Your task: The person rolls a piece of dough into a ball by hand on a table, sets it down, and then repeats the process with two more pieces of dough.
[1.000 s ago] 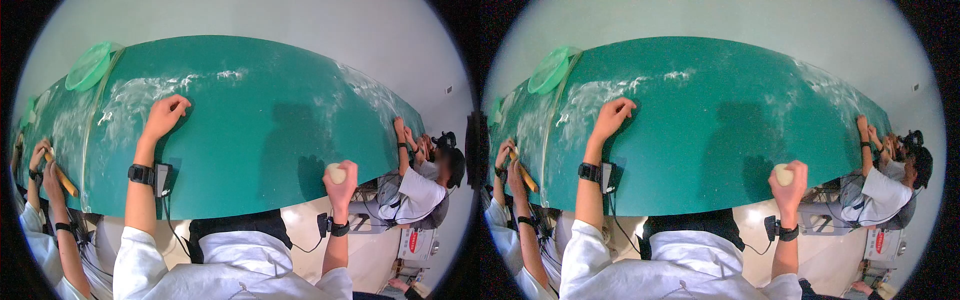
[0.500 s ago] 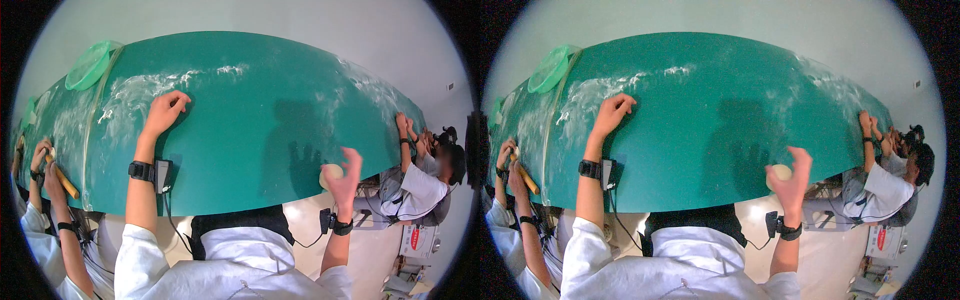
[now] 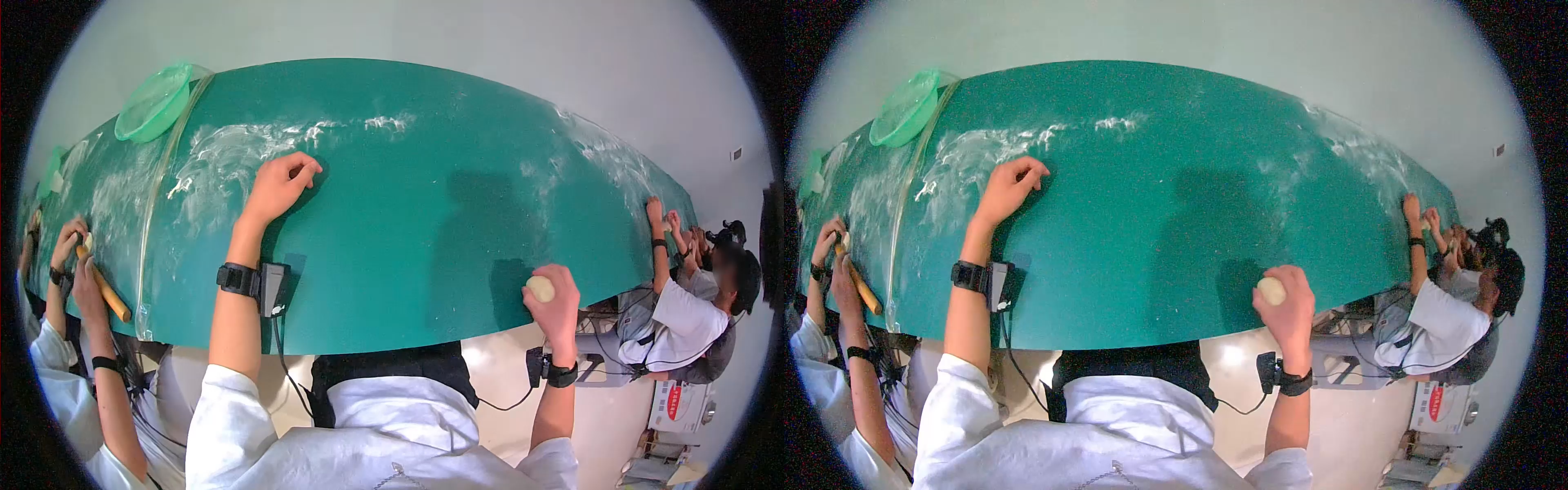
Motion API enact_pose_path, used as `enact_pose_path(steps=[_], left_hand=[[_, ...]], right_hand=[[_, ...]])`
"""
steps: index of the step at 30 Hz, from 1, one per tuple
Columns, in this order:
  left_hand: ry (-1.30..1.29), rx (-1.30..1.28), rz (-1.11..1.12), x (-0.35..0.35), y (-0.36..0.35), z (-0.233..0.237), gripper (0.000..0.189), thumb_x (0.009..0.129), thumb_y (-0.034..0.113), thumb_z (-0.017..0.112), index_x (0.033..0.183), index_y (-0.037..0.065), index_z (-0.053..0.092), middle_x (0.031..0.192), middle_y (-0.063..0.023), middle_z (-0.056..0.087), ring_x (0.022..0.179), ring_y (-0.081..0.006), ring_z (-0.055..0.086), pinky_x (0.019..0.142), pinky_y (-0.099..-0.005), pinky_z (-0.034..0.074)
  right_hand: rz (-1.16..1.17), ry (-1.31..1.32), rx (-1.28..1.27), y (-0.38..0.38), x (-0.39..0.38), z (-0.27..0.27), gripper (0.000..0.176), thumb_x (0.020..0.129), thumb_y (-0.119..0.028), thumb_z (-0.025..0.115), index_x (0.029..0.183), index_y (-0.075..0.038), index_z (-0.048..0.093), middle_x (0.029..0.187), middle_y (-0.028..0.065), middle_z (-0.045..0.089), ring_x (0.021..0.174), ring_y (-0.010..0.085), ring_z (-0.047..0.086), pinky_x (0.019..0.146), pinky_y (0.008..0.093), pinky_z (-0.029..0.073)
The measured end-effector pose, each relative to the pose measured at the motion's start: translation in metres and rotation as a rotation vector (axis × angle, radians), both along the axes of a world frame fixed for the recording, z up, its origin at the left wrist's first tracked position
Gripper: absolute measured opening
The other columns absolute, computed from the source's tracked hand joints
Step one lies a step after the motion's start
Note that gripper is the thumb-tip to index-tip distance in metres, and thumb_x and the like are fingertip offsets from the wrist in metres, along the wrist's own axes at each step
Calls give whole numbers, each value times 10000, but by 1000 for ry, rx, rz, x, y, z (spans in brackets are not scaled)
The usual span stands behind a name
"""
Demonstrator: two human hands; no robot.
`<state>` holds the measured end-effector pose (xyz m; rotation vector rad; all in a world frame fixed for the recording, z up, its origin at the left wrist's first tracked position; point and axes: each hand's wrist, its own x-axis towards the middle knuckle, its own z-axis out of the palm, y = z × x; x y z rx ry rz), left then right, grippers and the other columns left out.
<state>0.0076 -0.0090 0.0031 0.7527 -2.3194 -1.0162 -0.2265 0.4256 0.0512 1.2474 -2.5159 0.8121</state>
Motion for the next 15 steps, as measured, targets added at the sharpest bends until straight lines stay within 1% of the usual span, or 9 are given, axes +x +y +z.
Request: enact_pose_path(steps=[2,4,5,7,8,11,12,13,15], left_hand=[[-11,-4,19,-3,-3,4,252,971,264,581,962,52,716,719,-35,661,680,-123,610,631,-287,460],[-5,2,12,-2,-5,3,254,972,265,579,965,52,715,720,-36,662,684,-123,613,635,-288,462],[2,3,-6,-2,-5,2,255,973,267,578,967,51,715,721,-36,662,688,-124,616,639,-288,465],[-6,-1,4,-2,-7,-1,255,965,272,585,962,56,720,725,-45,678,683,-138,632,639,-295,473],[-5,-5,15,-4,-8,-1,255,958,277,592,956,60,725,730,-55,694,678,-152,648,639,-302,481],[19,2,19,-4,-6,-2,257,960,284,588,955,66,725,728,-55,692,676,-151,647,634,-307,478],[16,2,21,-3,-6,-1,257,960,284,588,955,66,725,728,-55,692,676,-151,647,634,-307,478],[20,-1,8,-3,-5,1,256,959,285,588,956,69,726,726,-54,690,675,-150,645,630,-309,475],[20,-1,-2,-1,-6,0,255,958,286,588,956,72,727,725,-54,689,674,-150,644,626,-311,472]], right_hand=[[27,-100,110,-1,-13,-3,473,658,-39,807,1095,-30,627,1144,171,595,1077,361,578,947,429,475],[-80,183,-166,-3,-8,-3,487,661,-44,805,1117,-46,634,1158,170,600,1101,357,582,958,417,477],[-81,176,-163,-7,-4,-2,487,661,-44,805,1117,-46,634,1158,170,600,1101,357,582,958,417,477],[-9,119,-95,-17,4,4,431,665,-53,806,1068,-48,652,1153,160,611,1076,332,606,934,403,496],[13,6,107,-12,1,-3,441,665,-63,810,1076,-45,650,1161,156,609,1072,314,611,937,393,497],[-1,-100,88,-5,-5,-1,494,672,-69,814,1131,-55,633,1182,156,597,1090,311,598,954,393,485],[-37,-46,-25,-5,-5,-4,519,680,-72,817,1161,-57,622,1202,155,590,1106,308,591,965,384,477],[-33,-51,-23,-6,-4,-5,519,680,-72,817,1161,-57,622,1202,155,590,1106,308,591,965,384,477],[-122,273,-255,-13,3,0,496,692,-75,815,1148,-53,620,1201,150,591,1101,303,594,959,383,479]])
